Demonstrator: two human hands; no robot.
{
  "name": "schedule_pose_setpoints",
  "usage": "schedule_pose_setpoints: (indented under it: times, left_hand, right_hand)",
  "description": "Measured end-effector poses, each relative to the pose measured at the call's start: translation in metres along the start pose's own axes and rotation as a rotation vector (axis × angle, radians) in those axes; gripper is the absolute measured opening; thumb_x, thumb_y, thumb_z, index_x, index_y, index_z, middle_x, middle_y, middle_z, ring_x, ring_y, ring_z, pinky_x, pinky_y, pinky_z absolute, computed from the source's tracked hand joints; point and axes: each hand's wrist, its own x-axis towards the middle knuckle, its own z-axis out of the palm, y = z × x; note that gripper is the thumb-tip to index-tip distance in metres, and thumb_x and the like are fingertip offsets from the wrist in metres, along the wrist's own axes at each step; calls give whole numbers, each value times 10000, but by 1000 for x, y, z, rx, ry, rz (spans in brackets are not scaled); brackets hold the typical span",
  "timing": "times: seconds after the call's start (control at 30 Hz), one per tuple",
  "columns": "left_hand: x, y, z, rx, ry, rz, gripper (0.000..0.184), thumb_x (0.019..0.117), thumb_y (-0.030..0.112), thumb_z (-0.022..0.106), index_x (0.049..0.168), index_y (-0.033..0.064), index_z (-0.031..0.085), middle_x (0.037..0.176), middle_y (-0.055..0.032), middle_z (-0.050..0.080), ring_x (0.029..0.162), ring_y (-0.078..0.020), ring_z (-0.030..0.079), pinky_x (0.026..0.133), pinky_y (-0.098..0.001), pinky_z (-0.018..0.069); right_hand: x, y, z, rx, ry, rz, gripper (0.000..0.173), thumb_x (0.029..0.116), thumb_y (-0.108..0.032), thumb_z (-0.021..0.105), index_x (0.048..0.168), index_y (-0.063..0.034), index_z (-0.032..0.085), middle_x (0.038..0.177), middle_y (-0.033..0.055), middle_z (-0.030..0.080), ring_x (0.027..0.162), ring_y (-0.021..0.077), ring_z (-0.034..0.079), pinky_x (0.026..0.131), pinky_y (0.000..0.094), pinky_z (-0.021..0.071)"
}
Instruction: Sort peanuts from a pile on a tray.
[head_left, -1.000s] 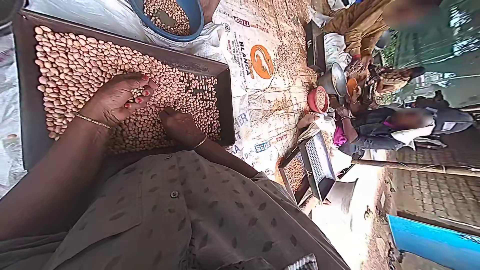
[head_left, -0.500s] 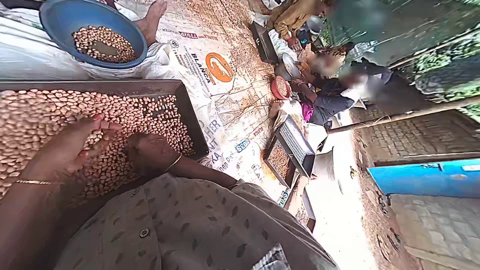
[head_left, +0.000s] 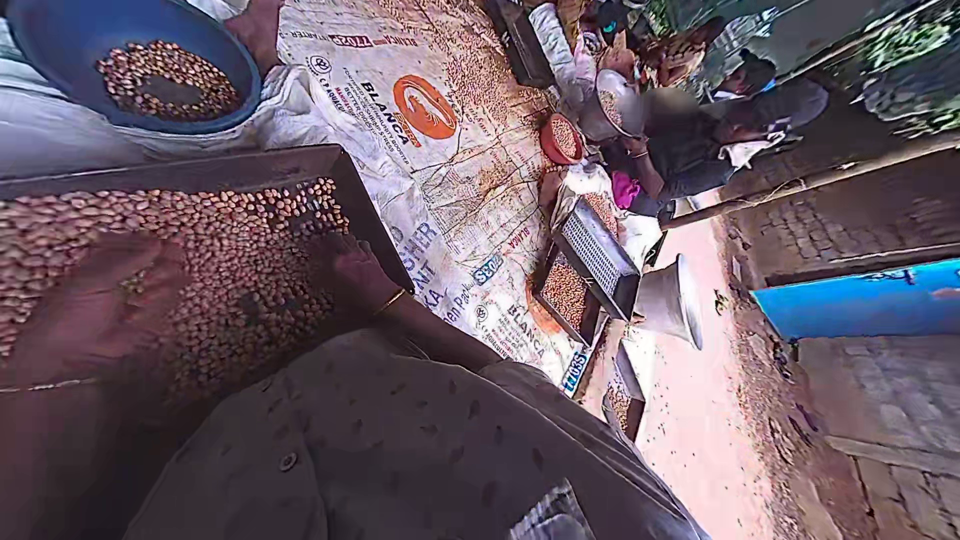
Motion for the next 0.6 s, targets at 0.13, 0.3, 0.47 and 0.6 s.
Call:
schedule_pose_setpoints:
  times: [0.13,0.3,0.47,0.6]
  left_hand:
    - [13,-12,-26,-37,-101,111,330,1099,253,351,912,223,622,632,148,466,420,68,322,366,-76,268]
    - [11,-7,-15,-99,-62,91,302,1079,103,341,1001,152,629,691,100,521,435,51,349,376,-80,276]
    - [7,-3,-14,-120,-3,99,295,1065,100,345,1021,152,632,693,91,513,431,47,354,367,-82,271]
    - [7,-2,-17,-150,5,126,302,1074,117,329,1022,151,624,701,89,517,425,47,352,359,-81,272]
  right_hand:
    - [-21,4,-19,323,-259,-275,225,964,-67,654,1140,57,718,1185,239,688,1128,342,658,1007,479,514]
    - [10,15,-13,468,-103,-302,205,961,-9,620,1126,58,720,1083,211,710,899,273,711,837,430,591]
    - [53,-8,1,38,-12,-192,259,975,-74,600,1196,-23,724,1216,188,704,1102,352,693,901,531,567]
    - [49,-22,13,-70,23,-161,280,977,-114,622,1225,-15,704,1304,206,662,1088,363,700,833,514,586]
